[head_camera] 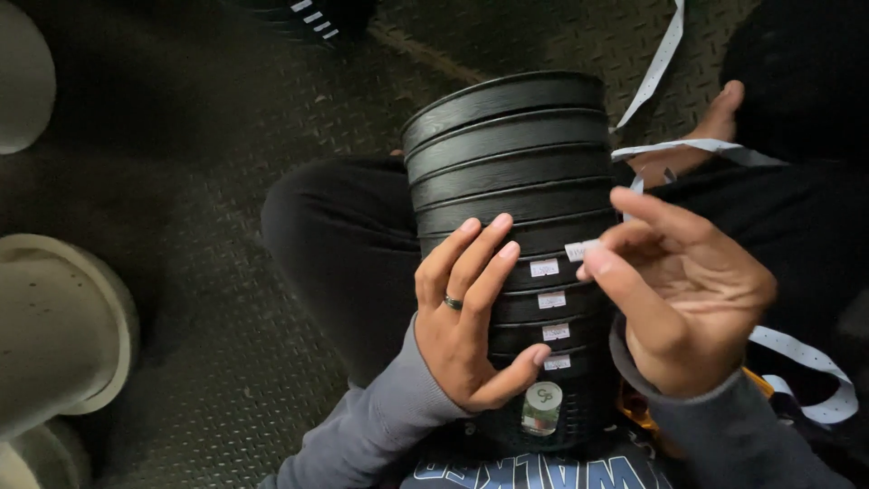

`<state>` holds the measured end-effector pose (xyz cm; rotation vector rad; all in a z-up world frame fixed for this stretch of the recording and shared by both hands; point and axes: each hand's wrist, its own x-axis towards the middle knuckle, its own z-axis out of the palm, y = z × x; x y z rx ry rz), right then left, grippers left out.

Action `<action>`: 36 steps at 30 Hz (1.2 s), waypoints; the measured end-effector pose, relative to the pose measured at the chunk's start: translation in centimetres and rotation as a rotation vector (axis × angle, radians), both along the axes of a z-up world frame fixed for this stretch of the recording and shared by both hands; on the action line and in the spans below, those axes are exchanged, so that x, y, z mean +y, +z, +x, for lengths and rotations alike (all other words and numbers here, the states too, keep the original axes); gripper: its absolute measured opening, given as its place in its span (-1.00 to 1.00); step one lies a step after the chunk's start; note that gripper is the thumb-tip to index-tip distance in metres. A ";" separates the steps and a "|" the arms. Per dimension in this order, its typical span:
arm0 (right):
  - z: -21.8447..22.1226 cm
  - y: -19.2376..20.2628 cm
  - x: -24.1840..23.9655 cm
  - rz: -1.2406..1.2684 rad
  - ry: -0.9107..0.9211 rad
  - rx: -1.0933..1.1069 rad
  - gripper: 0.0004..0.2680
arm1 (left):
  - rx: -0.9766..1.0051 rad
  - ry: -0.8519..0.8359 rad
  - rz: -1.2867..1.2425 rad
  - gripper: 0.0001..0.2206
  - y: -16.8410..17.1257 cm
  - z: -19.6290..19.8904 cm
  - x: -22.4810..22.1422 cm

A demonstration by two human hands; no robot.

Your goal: Manually applying small identification labels to a stack of black plastic nursery pots.

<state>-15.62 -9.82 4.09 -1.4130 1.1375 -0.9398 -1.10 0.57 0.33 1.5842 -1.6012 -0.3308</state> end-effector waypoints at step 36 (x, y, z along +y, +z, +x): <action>2.1 -1.9 -0.4 -0.163 0.051 0.196 -0.74 | 0.016 0.024 0.008 -0.39 -0.2 0.0 0.1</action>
